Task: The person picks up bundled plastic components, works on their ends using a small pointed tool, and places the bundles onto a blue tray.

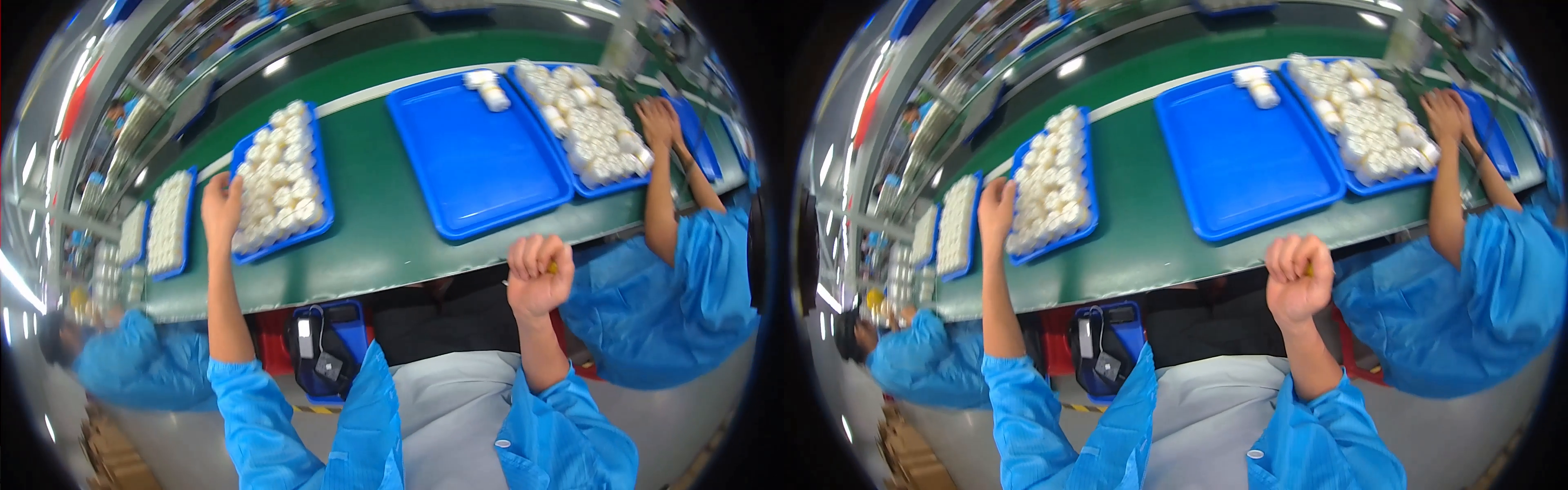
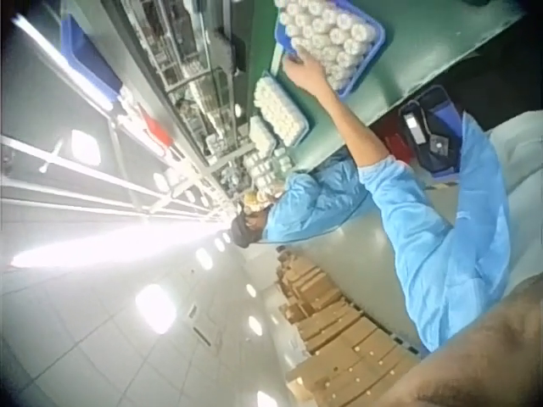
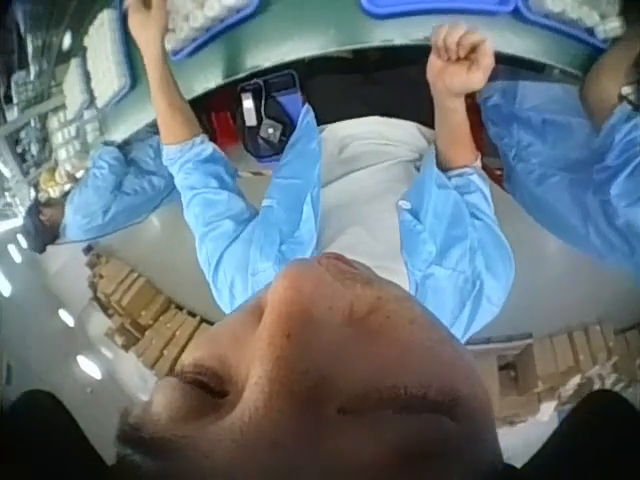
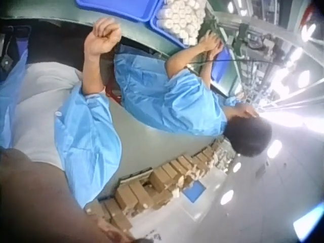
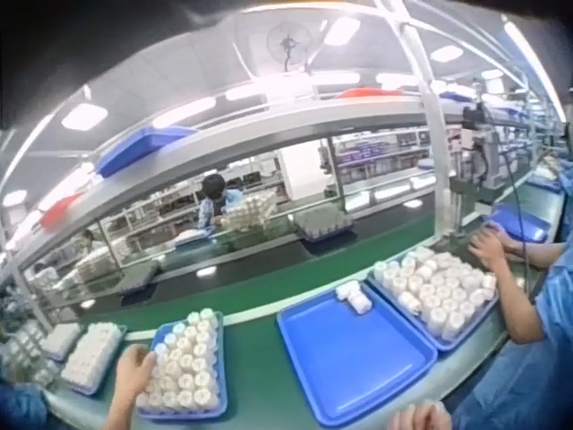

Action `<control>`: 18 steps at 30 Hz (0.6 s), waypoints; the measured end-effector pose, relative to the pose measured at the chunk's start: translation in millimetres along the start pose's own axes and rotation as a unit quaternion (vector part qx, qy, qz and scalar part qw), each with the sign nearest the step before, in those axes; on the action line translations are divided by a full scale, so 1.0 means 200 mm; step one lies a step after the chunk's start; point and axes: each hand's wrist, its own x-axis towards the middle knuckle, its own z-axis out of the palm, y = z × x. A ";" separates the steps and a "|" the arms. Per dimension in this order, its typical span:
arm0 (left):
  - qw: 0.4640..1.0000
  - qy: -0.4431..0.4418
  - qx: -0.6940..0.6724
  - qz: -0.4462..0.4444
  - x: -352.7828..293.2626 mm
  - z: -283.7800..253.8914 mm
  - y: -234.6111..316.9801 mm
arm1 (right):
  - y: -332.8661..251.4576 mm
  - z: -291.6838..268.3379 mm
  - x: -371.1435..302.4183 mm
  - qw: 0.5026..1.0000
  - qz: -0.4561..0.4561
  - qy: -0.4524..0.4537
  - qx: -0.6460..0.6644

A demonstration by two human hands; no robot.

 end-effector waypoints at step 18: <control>0.807 -0.144 0.093 0.565 0.04 1.23 2.09 | -0.02 -0.33 0.28 0.998 0.062 -0.012 -0.031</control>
